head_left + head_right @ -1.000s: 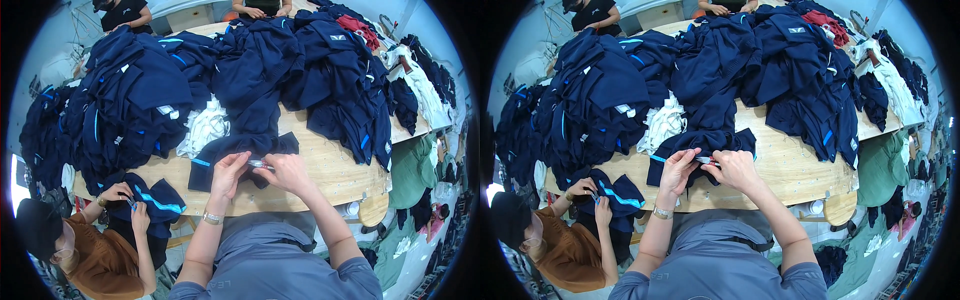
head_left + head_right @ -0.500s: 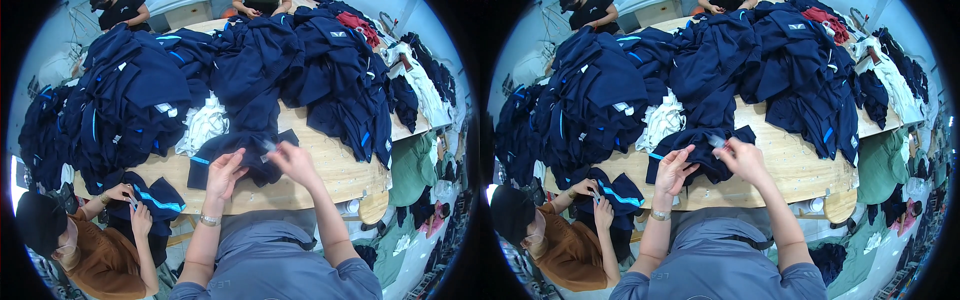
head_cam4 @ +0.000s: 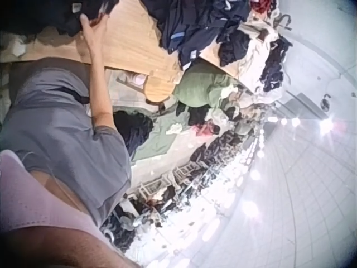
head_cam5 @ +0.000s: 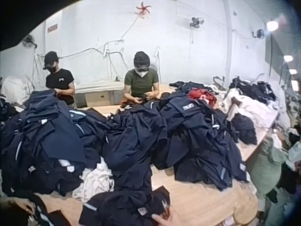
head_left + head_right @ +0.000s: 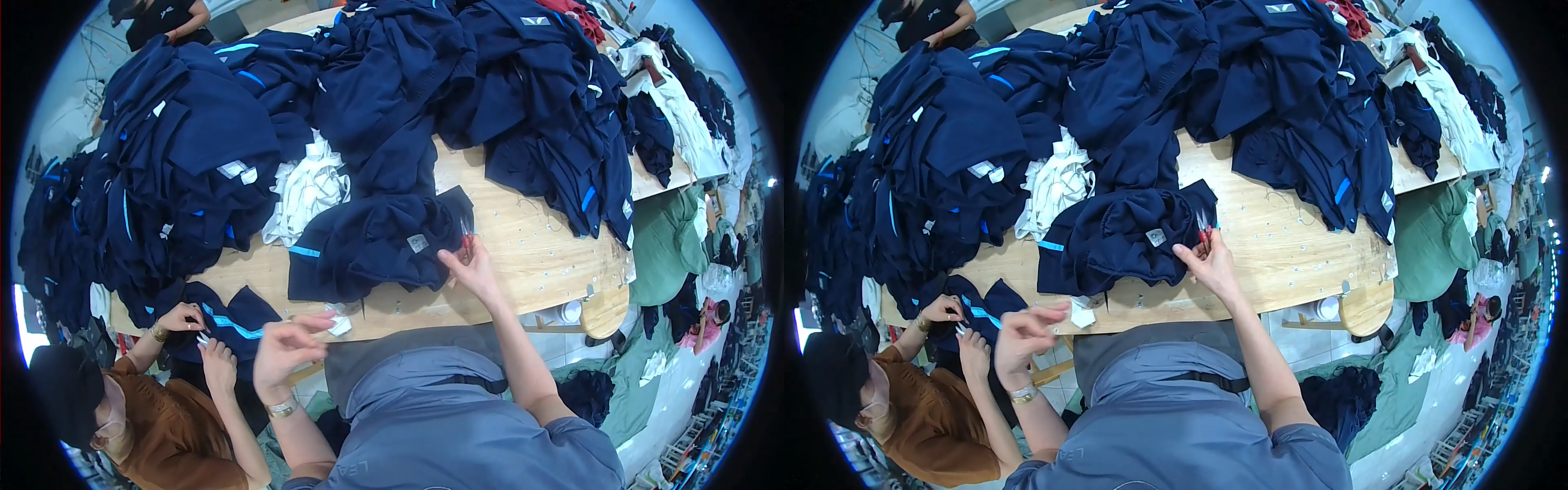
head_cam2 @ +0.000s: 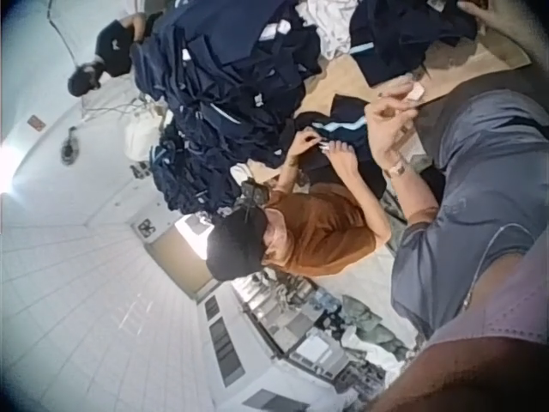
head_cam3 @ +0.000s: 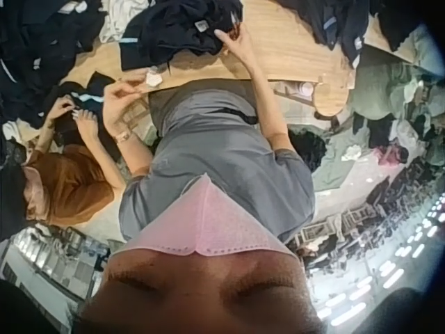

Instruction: Trimming loose threads from blue shirts using scissors in a factory setting.

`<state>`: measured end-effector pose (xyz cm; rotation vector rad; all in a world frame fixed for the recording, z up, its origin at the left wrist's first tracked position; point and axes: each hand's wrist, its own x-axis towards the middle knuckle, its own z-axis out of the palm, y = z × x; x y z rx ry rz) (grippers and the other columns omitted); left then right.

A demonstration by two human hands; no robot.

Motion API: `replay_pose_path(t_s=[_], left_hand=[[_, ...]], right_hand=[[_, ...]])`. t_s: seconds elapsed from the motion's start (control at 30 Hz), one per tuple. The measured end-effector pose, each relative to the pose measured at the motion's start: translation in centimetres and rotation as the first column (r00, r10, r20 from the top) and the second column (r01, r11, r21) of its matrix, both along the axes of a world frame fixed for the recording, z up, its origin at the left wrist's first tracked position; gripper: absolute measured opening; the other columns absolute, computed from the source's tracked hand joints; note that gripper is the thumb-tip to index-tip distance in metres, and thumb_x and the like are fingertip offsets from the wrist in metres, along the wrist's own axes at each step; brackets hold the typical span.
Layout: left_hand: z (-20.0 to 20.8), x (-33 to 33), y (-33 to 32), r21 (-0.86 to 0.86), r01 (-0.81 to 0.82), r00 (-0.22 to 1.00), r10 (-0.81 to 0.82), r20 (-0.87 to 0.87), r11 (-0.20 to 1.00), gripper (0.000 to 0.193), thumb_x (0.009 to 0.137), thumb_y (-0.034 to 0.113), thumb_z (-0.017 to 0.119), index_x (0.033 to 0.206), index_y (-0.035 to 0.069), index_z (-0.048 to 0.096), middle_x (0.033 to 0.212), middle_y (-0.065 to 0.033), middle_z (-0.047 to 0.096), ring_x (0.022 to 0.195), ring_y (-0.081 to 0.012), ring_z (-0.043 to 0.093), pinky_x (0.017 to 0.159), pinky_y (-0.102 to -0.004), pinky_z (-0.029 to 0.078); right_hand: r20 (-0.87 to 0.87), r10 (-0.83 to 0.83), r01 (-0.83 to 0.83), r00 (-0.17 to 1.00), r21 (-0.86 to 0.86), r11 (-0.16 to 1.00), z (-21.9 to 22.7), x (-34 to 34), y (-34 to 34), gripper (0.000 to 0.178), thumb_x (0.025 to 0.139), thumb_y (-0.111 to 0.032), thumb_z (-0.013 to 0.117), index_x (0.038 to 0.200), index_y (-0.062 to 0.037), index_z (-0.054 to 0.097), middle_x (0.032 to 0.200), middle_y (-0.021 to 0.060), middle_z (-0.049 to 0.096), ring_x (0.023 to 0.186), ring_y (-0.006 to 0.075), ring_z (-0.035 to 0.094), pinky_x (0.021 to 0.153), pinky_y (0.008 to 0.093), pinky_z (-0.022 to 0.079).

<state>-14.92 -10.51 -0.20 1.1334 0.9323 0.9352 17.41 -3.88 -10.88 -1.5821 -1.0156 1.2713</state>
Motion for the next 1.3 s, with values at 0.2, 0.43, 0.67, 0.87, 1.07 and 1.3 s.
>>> replay_pose_path(t_s=[0.2,0.43,0.67,0.87,1.07,1.3], left_hand=[[5.2,-2.5,3.7,0.760,0.506,0.503,-0.855,0.124,0.407,0.027,0.071,0.020,0.076,0.095,0.010,0.067,0.110,-0.0124,0.059,0.107,-0.0422,0.051,0.088,-0.0546,0.040],[4.3,6.0,2.5,0.300,0.345,0.558,0.063,-0.827,0.889,0.036,0.064,0.026,0.078,0.091,0.005,0.066,0.096,-0.0169,0.063,0.103,-0.0311,0.056,0.090,-0.0370,0.044],[-3.0,16.2,5.3,0.681,0.403,0.574,0.410,-0.708,0.612,0.040,0.065,0.020,0.074,0.101,0.008,0.060,0.103,-0.0098,0.059,0.109,-0.0282,0.050,0.097,-0.0381,0.033],[-7.8,16.7,5.6,0.599,0.403,0.480,0.397,-0.782,0.692,0.022,0.070,0.021,0.068,0.085,0.010,0.058,0.067,-0.0044,0.057,0.062,-0.0193,0.058,0.060,-0.0304,0.042],[-8.5,17.1,5.0,0.607,0.340,0.474,0.427,-0.770,0.718,0.024,0.071,0.025,0.068,0.082,0.009,0.054,0.066,-0.0052,0.056,0.060,-0.0203,0.058,0.056,-0.0314,0.041],[-8.2,17.1,3.8,0.565,0.286,0.537,0.359,-0.763,0.774,0.023,0.078,0.026,0.065,0.083,0.006,0.056,0.067,-0.0083,0.055,0.064,-0.0248,0.057,0.059,-0.0364,0.045]], right_hand=[[0.149,-0.001,-0.027,0.989,0.187,0.982,-1.7,-0.5,0.4,0.038,0.073,-0.021,0.074,0.082,-0.0037,0.041,0.063,0.0006,0.044,0.057,0.0083,0.041,0.052,0.0246,0.038],[0.040,-0.159,0.147,0.986,0.213,0.966,-0.7,0.2,0.0,0.027,0.080,-0.016,0.066,0.078,-0.0058,0.042,0.062,-0.0033,0.039,0.056,0.0045,0.035,0.050,0.0204,0.032],[-0.100,-0.231,0.251,0.968,0.314,0.916,-0.8,0.6,0.2,0.022,0.085,-0.014,0.061,0.076,-0.0091,0.042,0.062,-0.0074,0.034,0.057,0.0014,0.029,0.048,0.0184,0.026],[-0.373,-0.405,0.507,0.835,0.235,0.829,-0.3,3.2,-0.2,0.024,0.090,-0.010,0.053,0.078,-0.0133,0.033,0.058,-0.0042,0.036,0.038,0.0032,0.032,0.033,0.0198,0.026],[-0.219,-0.489,0.533,0.844,0.244,0.810,-0.7,2.1,-0.8,0.024,0.088,-0.016,0.058,0.083,-0.0101,0.035,0.065,-0.0021,0.039,0.050,0.0042,0.040,0.043,0.0199,0.037],[-0.024,-0.275,0.266,0.961,0.352,0.898,-3.9,1.7,-1.5,0.022,0.084,-0.008,0.060,0.091,-0.0066,0.039,0.069,-0.0029,0.043,0.056,0.0040,0.043,0.048,0.0194,0.038]])
